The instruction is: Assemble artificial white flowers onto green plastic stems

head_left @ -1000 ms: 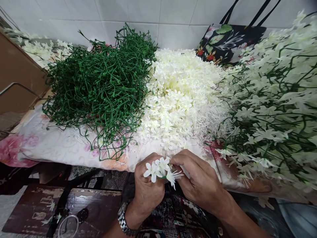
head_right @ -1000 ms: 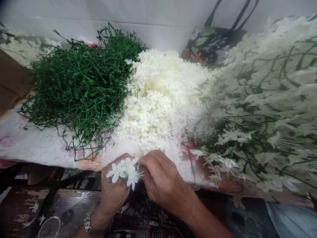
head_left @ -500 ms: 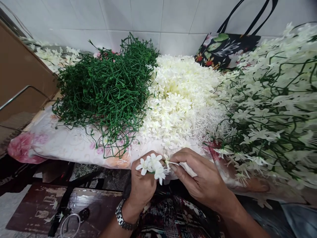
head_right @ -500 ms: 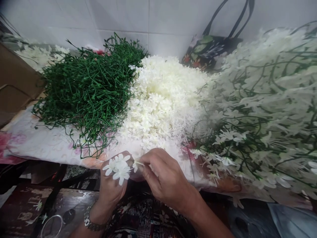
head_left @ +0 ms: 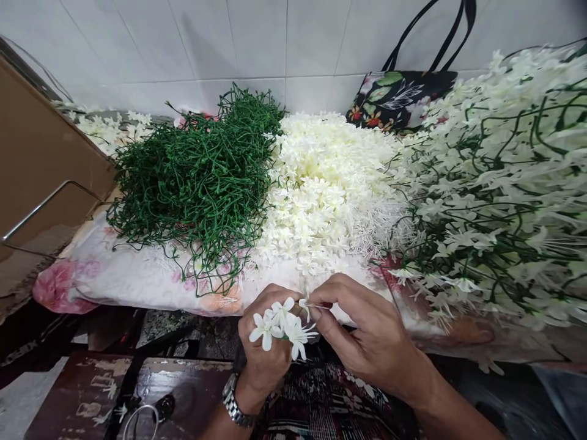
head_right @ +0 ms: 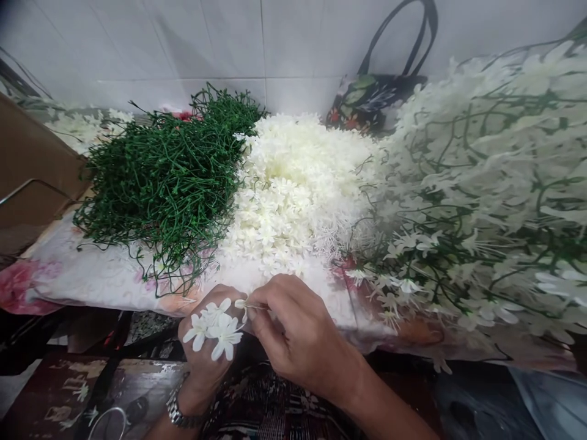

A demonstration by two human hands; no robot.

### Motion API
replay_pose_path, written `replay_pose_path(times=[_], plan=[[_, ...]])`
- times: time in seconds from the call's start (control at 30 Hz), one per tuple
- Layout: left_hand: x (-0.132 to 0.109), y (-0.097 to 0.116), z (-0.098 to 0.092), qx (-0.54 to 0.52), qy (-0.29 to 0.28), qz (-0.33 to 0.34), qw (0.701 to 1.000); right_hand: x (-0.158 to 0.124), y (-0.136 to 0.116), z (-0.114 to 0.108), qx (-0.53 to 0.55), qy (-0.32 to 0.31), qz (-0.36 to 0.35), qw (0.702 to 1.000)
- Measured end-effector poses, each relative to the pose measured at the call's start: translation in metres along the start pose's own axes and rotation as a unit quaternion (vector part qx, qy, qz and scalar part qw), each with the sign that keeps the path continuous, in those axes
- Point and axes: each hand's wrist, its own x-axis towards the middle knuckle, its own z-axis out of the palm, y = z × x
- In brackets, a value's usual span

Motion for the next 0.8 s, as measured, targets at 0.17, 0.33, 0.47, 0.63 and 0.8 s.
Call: replay_pose_path(times=[0.17, 0.33, 0.47, 0.63, 0.8], plan=[[-0.005, -0.005, 0.006, -0.042, 0.002, 0.013, 0.999, -0.002, 0.005, 0.005, 0.013, 0.015, 0.033, 0.999], [-0.003, -0.01, 0.01, -0.044, -0.022, -0.043, 0.998, -0.002, 0.015, 0.012, -0.01, 0.024, 0.032, 0.999], [0.0, -0.014, 0.012, -0.098, -0.014, -0.095, 0.991, -0.002, 0.021, 0.018, -0.032, 0.04, 0.017, 0.999], [0.002, -0.013, 0.012, -0.168, -0.022, -0.208, 0.963, -0.001, 0.021, 0.01, -0.019, 0.015, 0.032, 0.999], [0.003, -0.001, 0.016, -0.224, -0.008, -0.256, 0.94, 0.0, 0.014, -0.009, 0.024, -0.049, 0.081, 0.995]])
